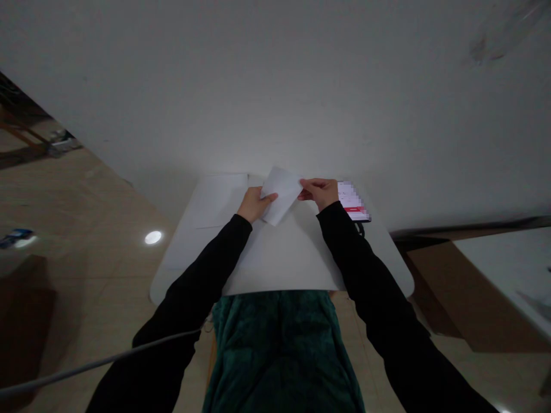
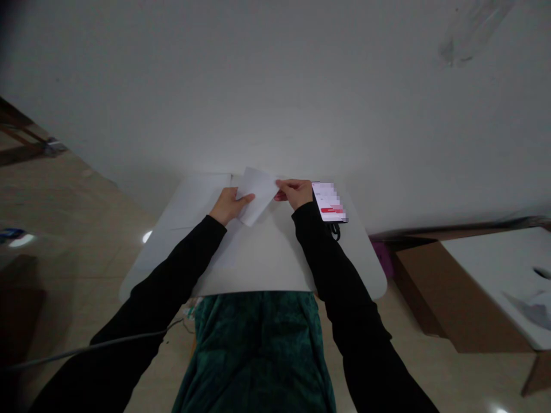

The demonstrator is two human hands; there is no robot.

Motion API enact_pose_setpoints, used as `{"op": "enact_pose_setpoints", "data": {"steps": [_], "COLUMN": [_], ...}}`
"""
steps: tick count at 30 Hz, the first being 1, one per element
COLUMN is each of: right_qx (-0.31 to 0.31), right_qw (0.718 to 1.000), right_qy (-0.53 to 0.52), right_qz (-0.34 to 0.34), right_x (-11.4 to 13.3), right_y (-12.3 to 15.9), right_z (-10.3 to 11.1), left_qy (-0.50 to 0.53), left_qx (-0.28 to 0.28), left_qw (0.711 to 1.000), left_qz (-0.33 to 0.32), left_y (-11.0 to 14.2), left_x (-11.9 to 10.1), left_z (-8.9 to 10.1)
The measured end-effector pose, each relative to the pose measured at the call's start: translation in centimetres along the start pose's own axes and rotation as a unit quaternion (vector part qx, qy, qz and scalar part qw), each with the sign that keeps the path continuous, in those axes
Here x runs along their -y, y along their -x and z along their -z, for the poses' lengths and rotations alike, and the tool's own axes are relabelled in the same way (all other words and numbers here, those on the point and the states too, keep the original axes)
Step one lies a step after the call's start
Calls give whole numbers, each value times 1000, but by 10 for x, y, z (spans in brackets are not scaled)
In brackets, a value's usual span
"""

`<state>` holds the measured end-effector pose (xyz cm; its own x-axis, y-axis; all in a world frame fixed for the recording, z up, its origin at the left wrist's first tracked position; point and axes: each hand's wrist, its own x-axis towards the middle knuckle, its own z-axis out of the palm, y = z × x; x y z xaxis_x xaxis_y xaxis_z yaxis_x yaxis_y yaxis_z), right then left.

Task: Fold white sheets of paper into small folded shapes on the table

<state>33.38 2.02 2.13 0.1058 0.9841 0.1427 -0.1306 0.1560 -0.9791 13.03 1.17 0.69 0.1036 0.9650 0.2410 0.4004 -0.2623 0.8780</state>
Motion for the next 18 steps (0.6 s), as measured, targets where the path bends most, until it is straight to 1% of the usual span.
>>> {"op": "enact_pose_setpoints", "data": {"steps": [2, 4, 6, 8, 9, 11, 15, 16, 18], "right_qx": [-3, 1, 30, 69, 79, 71, 4, 1, 20], "right_qw": [1000, 999, 996, 992, 991, 994, 999, 999, 998], "right_qy": [-7, -21, -31, -34, -33, -22, -27, -35, -43], "right_qz": [-4, -34, -83, -104, -100, -77, -39, -40, -48], "right_x": [-2, -5, -9, -13, -15, -18, -23, -25, -26], "right_y": [2, 5, 8, 11, 12, 13, 14, 15, 18], "right_z": [-3, -8, -15, -20, -22, -24, -28, -30, -34], "left_qy": [-8, -24, -37, -44, -45, -49, -101, -114, -117], "left_qx": [-4, -20, -41, -53, -56, -56, -74, -80, -94], "left_qw": [1000, 1000, 998, 998, 997, 997, 991, 989, 988], "left_qz": [-1, -5, -9, -9, -8, -10, -37, -41, -37], "left_y": [0, -1, -2, -2, -2, -2, -1, 0, 0], "left_x": [1, 2, 1, 0, -1, -3, -6, -6, -4], "left_z": [0, 1, 2, 3, 4, 3, 1, 1, 0]}}
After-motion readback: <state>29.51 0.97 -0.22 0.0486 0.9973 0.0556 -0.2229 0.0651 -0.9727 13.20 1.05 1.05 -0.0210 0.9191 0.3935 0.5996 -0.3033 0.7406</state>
